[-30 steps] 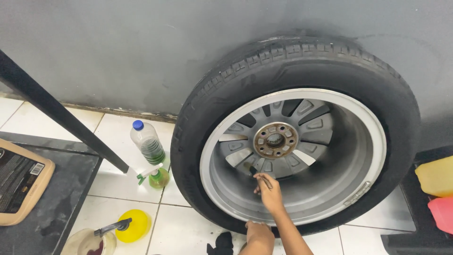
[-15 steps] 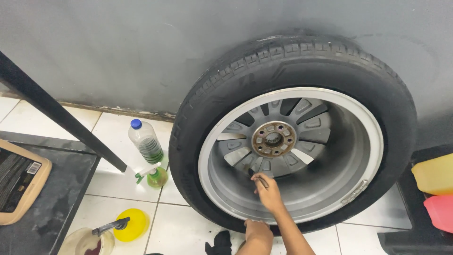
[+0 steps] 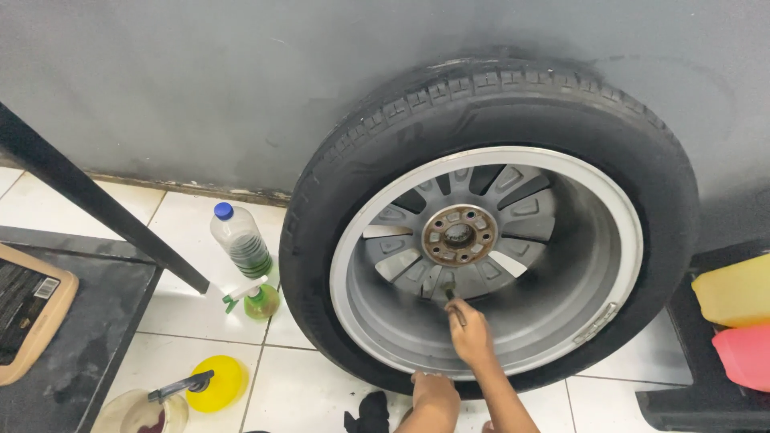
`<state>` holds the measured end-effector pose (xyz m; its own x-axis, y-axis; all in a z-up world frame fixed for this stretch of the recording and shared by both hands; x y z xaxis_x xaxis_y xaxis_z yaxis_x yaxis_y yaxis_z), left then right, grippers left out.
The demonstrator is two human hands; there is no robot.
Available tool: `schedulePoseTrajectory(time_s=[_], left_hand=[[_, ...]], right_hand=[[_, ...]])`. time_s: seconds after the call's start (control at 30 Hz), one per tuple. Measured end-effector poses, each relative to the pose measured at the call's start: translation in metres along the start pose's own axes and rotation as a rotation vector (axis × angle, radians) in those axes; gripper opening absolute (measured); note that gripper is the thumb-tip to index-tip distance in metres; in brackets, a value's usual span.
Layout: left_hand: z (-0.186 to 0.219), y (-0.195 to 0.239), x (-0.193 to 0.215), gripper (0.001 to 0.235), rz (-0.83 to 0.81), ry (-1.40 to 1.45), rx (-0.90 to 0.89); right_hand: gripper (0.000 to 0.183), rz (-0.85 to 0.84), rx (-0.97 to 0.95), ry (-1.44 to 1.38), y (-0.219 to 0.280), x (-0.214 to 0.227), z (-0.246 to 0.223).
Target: The person sits on the floor and uses a brush to clean the rim of a car wheel. They repeatedly dip the brush into a small container of liquid and scrub the metal surface of the wheel.
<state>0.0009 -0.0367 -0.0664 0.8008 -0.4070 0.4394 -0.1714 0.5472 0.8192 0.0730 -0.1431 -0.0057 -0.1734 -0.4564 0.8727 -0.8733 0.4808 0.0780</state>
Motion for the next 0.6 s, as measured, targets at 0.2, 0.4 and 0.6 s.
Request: schedulePoseTrajectory(time_s=[0.2,0.4,0.6], left_hand=[[0.002,0.011,0.005,0.052,-0.004,-0.014,-0.02],[0.001,0.008,0.004,0.063,-0.054,-0.025,-0.002],[-0.001,-0.006,-0.002,0.056,-0.003,-0.008,0.003]], right_hand=[[0.021,-0.077,-0.015,0.039,0.01,0.015,-0.02],[0.02,-0.095,0.105,-0.018,0.0,-0.007,0.006],[0.02,-0.098,0.002,-0.235,-0.003,0.023,0.02]])
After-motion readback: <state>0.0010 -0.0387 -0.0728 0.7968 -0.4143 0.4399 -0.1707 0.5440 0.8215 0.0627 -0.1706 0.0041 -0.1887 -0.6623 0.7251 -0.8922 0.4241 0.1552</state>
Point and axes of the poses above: each hand's wrist, its own y-axis away from the middle knuckle, its own x-axis out of the back of the hand, z = x × y, the point moved 6 cm from there along -y, towards the middle knuckle, and after that the axes turned 12 degrees about y, right-handed, at the moved point
